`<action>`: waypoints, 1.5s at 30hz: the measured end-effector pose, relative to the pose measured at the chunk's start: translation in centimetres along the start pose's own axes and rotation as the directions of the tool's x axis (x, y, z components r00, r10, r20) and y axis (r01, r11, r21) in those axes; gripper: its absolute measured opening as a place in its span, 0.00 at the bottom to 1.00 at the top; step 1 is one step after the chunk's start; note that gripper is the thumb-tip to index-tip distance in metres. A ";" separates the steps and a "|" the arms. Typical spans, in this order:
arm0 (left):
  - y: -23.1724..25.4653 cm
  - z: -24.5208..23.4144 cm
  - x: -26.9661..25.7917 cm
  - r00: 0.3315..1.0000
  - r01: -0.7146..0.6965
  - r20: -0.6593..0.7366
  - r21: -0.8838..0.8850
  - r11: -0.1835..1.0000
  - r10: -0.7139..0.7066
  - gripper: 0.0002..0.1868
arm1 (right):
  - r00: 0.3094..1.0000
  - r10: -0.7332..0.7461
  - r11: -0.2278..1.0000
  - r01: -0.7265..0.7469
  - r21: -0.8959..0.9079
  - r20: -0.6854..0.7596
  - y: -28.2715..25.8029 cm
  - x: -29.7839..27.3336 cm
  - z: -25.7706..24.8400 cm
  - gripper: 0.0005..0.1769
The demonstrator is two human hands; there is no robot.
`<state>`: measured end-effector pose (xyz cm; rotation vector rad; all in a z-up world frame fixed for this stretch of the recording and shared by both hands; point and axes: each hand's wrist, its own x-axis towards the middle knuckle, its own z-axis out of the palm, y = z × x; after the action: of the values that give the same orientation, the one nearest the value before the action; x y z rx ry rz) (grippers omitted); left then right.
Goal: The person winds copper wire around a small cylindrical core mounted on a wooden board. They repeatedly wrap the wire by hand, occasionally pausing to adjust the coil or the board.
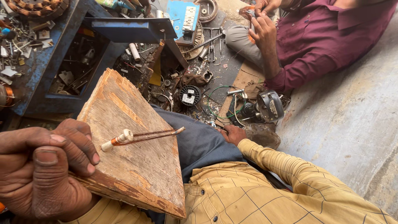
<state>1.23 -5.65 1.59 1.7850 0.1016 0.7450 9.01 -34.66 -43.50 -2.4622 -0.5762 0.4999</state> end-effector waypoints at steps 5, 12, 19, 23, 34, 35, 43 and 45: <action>0.1 0.9 0.7 1.000 -0.020 -0.005 -0.046 0.999 0.020 0.13 | 0.998 0.040 0.999 -0.040 -0.003 0.057 0.3 0.1 0.1 0.31; 0.3 1.8 1.0 0.999 -0.006 -0.044 -0.078 0.997 0.003 0.11 | 0.993 0.059 0.998 -0.061 0.017 0.101 1.1 0.1 0.5 0.33; 0.5 2.0 0.9 0.999 -0.029 -0.025 -0.130 0.991 0.026 0.12 | 0.992 0.063 0.997 -0.067 0.027 0.106 1.2 0.0 0.5 0.33; 0.4 2.0 0.8 0.999 -0.031 -0.033 -0.143 0.989 0.027 0.12 | 0.994 0.058 0.997 -0.061 0.036 0.092 1.2 0.1 0.5 0.32; 0.6 3.1 1.2 0.998 -0.022 -0.064 -0.177 0.984 0.011 0.11 | 0.980 -0.010 0.967 0.059 0.249 -0.196 -0.8 1.4 -1.8 0.19; 0.5 3.0 1.1 0.998 -0.021 -0.066 -0.177 0.984 0.010 0.11 | 0.948 -0.113 0.949 0.191 0.249 -0.297 -2.0 2.4 -2.6 0.16; 0.3 2.8 0.6 0.997 -0.047 -0.069 -0.196 0.979 0.034 0.12 | 0.660 -0.617 0.681 0.721 0.131 -0.429 -12.6 8.1 -10.2 0.26; 0.6 3.0 0.9 0.996 -0.074 -0.070 -0.201 0.977 0.061 0.11 | 0.611 -0.732 0.634 0.773 0.026 -0.302 -13.7 10.2 -9.2 0.21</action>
<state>3.37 -7.98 2.04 1.5762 0.0068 0.8313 17.81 -23.27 -30.51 -1.8331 -1.3161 -0.1394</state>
